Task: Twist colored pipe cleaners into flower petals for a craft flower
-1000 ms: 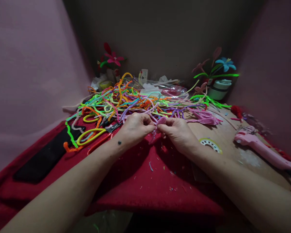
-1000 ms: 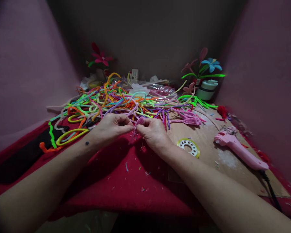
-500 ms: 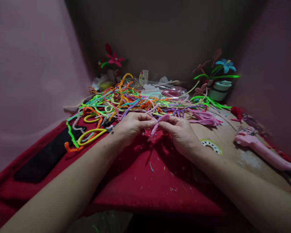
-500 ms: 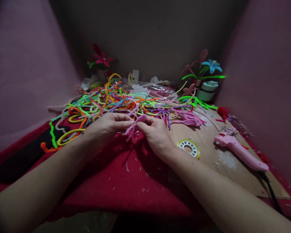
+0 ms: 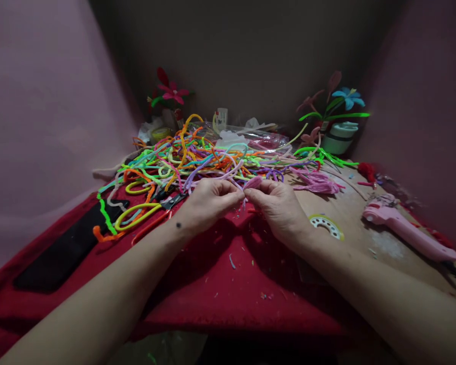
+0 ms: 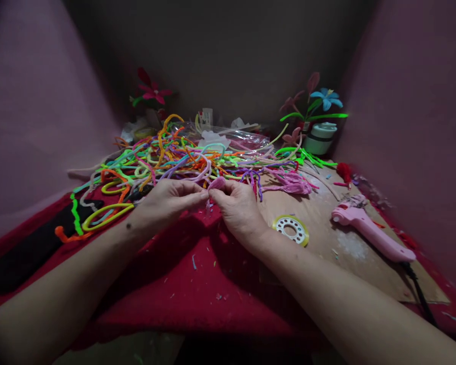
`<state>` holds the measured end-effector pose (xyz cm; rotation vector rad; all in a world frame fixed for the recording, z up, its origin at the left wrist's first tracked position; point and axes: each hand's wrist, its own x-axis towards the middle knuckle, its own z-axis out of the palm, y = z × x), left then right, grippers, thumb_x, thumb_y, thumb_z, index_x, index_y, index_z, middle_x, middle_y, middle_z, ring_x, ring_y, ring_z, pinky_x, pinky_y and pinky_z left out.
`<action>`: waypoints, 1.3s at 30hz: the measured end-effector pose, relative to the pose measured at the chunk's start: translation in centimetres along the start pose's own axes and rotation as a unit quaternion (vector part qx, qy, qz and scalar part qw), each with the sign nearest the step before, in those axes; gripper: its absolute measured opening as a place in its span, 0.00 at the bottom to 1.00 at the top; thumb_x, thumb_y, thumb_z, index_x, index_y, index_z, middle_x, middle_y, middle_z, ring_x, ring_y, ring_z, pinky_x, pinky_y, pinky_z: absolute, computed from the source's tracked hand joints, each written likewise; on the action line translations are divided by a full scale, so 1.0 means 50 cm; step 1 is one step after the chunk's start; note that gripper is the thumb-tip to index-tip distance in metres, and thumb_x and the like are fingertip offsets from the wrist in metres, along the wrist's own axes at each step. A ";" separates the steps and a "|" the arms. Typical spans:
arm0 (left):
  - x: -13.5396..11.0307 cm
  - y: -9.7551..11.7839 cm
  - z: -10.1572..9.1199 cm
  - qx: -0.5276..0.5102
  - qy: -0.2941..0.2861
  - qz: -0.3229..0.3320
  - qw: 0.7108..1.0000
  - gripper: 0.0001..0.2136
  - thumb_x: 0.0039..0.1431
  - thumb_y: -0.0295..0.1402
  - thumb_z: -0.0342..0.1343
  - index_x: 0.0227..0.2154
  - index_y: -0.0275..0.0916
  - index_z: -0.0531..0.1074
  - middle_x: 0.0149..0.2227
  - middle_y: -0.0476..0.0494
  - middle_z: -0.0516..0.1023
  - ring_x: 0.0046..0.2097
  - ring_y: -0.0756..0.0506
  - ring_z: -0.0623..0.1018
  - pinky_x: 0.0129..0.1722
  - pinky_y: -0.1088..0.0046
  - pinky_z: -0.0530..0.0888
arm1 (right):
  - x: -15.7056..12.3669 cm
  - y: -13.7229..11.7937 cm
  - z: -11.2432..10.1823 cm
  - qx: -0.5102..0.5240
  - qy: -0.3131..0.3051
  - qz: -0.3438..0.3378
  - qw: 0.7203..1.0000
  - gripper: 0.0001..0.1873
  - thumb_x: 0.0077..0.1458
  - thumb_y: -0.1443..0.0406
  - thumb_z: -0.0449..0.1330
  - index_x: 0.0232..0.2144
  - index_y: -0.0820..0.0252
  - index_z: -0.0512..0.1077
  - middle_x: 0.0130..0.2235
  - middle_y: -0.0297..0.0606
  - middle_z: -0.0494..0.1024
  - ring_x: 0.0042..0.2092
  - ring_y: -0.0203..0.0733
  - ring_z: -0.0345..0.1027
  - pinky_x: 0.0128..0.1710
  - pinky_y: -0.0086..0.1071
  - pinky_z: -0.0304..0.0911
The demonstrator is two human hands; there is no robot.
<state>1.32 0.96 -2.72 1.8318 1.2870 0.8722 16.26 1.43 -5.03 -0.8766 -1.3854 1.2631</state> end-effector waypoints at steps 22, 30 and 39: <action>0.006 -0.022 -0.024 -0.283 -0.135 -0.098 0.945 0.10 0.50 0.36 0.58 0.25 0.33 0.76 0.27 0.42 0.76 0.28 0.50 0.73 0.30 0.74 0.69 | 0.012 -0.009 -0.012 0.140 -0.089 0.043 0.985 0.05 0.43 0.66 0.62 0.22 0.62 0.69 0.21 0.30 0.66 0.24 0.30 0.55 0.25 0.28 0.51; -0.001 -0.004 -0.030 -0.210 -0.157 -0.059 0.963 0.10 0.50 0.36 0.56 0.21 0.35 0.75 0.21 0.45 0.73 0.24 0.51 0.70 0.27 0.73 0.68 | 0.008 -0.010 -0.009 0.118 -0.099 0.030 0.988 0.04 0.44 0.66 0.60 0.22 0.62 0.69 0.22 0.30 0.67 0.24 0.31 0.57 0.27 0.29 0.54; -0.016 -0.001 0.031 0.366 0.122 0.201 0.900 0.13 0.56 0.31 0.46 0.20 0.34 0.69 0.23 0.43 0.71 0.28 0.47 0.68 0.33 0.69 0.64 | 0.002 -0.005 -0.001 -0.008 0.003 -0.006 1.000 0.04 0.46 0.67 0.57 0.22 0.63 0.70 0.23 0.29 0.66 0.26 0.31 0.55 0.28 0.28 0.52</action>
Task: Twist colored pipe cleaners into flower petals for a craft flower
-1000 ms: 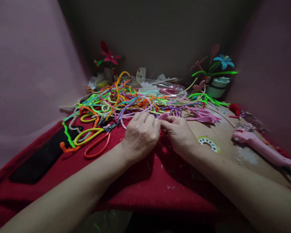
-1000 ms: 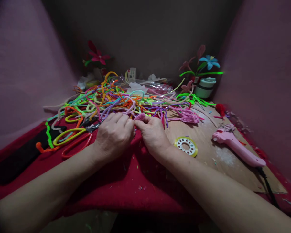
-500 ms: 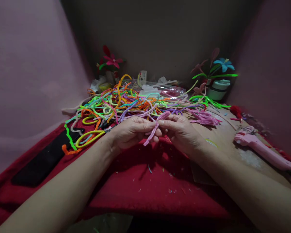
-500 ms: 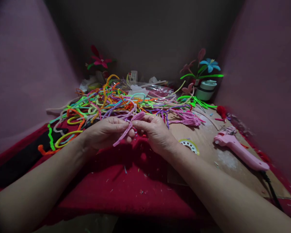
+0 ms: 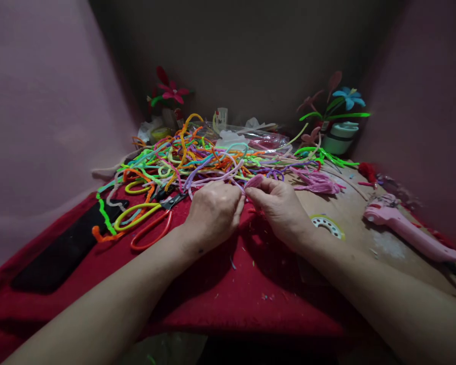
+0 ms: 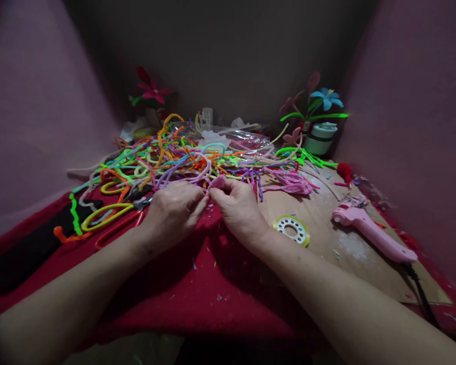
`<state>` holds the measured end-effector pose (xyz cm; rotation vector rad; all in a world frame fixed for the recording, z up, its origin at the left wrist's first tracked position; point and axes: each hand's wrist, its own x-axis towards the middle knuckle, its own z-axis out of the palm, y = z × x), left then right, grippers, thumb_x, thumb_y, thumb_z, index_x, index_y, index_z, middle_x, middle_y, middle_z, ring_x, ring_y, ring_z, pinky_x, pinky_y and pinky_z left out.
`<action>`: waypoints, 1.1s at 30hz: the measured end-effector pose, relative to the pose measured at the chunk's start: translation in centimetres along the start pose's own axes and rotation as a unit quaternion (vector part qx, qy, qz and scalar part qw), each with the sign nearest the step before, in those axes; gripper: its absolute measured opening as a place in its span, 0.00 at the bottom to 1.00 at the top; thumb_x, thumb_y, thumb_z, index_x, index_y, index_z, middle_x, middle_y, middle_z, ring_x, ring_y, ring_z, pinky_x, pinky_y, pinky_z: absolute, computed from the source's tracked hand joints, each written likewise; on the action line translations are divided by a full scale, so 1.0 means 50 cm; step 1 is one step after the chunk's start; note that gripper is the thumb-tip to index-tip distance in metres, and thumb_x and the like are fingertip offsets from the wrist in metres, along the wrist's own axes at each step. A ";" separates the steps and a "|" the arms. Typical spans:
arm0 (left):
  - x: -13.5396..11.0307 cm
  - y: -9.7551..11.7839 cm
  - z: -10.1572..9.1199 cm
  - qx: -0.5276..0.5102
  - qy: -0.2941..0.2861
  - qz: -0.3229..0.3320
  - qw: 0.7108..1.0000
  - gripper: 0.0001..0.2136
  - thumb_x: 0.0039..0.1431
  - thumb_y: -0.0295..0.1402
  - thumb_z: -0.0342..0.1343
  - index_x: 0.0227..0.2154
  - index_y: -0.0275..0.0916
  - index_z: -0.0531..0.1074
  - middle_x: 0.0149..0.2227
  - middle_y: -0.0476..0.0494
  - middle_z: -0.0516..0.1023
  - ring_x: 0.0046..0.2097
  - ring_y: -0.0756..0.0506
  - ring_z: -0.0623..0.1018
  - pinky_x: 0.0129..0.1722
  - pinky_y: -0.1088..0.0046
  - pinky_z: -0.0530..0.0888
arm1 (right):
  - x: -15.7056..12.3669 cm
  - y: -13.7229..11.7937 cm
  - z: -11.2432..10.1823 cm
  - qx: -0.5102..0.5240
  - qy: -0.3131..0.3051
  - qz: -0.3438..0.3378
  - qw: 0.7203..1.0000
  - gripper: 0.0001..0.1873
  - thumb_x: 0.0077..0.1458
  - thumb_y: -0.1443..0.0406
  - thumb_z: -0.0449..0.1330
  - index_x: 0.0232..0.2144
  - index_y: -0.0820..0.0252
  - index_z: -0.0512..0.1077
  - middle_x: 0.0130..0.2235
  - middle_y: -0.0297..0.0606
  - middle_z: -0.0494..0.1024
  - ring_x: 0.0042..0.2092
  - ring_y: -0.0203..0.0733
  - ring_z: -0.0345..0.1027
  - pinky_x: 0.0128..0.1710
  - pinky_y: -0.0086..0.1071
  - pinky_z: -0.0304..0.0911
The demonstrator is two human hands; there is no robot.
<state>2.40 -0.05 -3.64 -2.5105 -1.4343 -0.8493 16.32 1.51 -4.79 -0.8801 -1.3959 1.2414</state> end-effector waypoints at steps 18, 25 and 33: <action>0.002 0.004 -0.011 -0.095 -0.004 -0.014 0.995 0.13 0.58 0.31 0.46 0.24 0.34 0.73 0.27 0.40 0.74 0.33 0.45 0.72 0.36 0.67 0.68 | 0.009 0.014 -0.002 0.093 -0.006 0.024 0.995 0.08 0.42 0.64 0.62 0.21 0.62 0.67 0.23 0.28 0.66 0.25 0.30 0.56 0.27 0.28 0.53; 0.015 -0.036 -0.023 -0.640 -0.193 -0.281 0.688 0.07 0.50 0.33 0.57 0.28 0.33 0.75 0.28 0.41 0.77 0.29 0.49 0.74 0.31 0.72 0.70 | 0.016 0.004 -0.014 0.173 -0.096 0.048 0.979 0.08 0.46 0.63 0.62 0.23 0.61 0.66 0.21 0.29 0.69 0.22 0.31 0.60 0.26 0.30 0.58; 0.013 -0.013 -0.020 -0.475 -0.198 -0.206 0.832 0.09 0.55 0.33 0.51 0.22 0.34 0.69 0.19 0.49 0.70 0.20 0.54 0.67 0.23 0.77 0.64 | 0.011 0.010 -0.004 0.168 -0.016 0.045 0.985 0.10 0.42 0.64 0.64 0.21 0.63 0.65 0.21 0.29 0.69 0.23 0.30 0.59 0.26 0.27 0.56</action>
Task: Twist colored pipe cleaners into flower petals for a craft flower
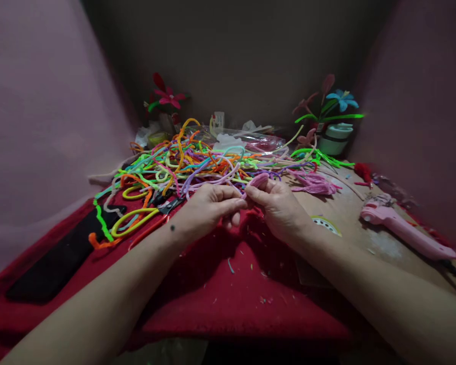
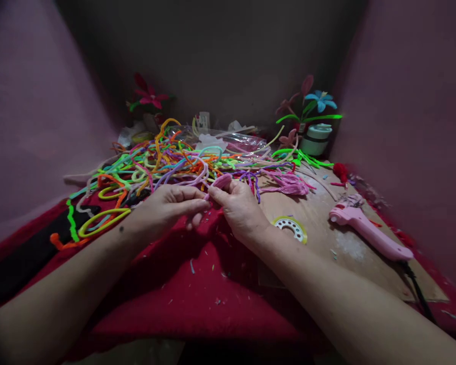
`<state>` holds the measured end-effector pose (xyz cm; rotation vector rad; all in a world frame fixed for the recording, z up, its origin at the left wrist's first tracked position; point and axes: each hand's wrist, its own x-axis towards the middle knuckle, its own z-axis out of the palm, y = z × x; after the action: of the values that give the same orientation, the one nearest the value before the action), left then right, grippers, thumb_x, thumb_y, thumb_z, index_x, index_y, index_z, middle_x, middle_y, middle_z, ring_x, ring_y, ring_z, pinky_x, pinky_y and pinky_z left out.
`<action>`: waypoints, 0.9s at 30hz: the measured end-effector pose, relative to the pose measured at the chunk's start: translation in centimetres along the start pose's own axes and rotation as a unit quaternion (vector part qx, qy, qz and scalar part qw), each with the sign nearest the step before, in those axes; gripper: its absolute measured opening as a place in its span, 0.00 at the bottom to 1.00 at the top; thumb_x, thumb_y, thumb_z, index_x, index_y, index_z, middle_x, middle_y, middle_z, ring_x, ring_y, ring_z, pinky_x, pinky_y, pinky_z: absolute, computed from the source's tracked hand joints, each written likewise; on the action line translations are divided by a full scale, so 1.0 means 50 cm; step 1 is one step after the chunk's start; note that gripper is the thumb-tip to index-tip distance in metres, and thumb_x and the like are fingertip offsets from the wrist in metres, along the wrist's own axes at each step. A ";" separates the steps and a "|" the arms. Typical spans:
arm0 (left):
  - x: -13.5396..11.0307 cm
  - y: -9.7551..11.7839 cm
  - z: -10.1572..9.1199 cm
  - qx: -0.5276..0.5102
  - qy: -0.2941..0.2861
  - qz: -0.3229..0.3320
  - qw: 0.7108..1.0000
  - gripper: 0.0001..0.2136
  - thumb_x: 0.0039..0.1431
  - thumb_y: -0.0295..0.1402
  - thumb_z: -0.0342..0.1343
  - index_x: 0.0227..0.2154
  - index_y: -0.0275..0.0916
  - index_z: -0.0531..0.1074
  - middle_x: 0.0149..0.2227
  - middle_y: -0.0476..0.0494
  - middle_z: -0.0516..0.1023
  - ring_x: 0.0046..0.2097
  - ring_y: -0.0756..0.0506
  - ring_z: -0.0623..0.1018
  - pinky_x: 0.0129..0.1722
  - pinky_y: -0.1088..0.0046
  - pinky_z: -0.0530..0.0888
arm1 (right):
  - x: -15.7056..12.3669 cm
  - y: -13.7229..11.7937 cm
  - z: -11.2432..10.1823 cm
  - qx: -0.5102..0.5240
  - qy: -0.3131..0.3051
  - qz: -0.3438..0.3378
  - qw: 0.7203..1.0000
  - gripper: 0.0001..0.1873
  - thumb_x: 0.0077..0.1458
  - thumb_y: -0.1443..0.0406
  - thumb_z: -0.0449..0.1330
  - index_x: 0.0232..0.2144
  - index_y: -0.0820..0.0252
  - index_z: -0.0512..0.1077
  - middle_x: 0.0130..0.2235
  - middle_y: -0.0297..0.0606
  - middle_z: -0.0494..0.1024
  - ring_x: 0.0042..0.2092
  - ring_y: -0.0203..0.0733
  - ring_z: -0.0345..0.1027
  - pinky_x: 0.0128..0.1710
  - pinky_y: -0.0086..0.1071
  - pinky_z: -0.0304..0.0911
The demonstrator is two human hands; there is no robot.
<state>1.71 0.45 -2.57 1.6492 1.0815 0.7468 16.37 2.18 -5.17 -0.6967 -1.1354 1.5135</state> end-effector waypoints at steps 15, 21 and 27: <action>0.010 -0.012 0.022 0.135 0.182 0.062 0.972 0.09 0.53 0.34 0.51 0.22 0.36 0.68 0.18 0.50 0.67 0.20 0.53 0.64 0.22 0.76 0.60 | 0.018 0.011 0.003 -0.048 0.096 -0.124 0.986 0.05 0.44 0.64 0.58 0.24 0.60 0.65 0.24 0.30 0.68 0.27 0.34 0.62 0.30 0.29 0.59; 0.019 0.006 0.030 -0.188 0.100 -0.081 0.974 0.08 0.44 0.34 0.60 0.23 0.34 0.69 0.13 0.54 0.63 0.15 0.57 0.59 0.17 0.80 0.55 | 0.018 0.002 -0.008 -0.243 0.103 -0.232 0.936 0.08 0.50 0.68 0.53 0.20 0.60 0.64 0.22 0.28 0.64 0.27 0.32 0.57 0.30 0.26 0.55; 0.030 0.061 0.026 -0.085 0.148 -0.040 0.984 0.10 0.44 0.35 0.60 0.19 0.34 0.68 0.14 0.51 0.66 0.16 0.55 0.62 0.17 0.80 0.57 | 0.035 -0.005 -0.010 -0.088 0.128 -0.147 0.977 0.07 0.49 0.64 0.55 0.23 0.59 0.61 0.22 0.27 0.66 0.24 0.31 0.59 0.25 0.25 0.56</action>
<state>4.40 0.95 -0.13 1.3704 1.2474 1.0254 16.44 4.00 -4.86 -0.7821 -1.1263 1.0505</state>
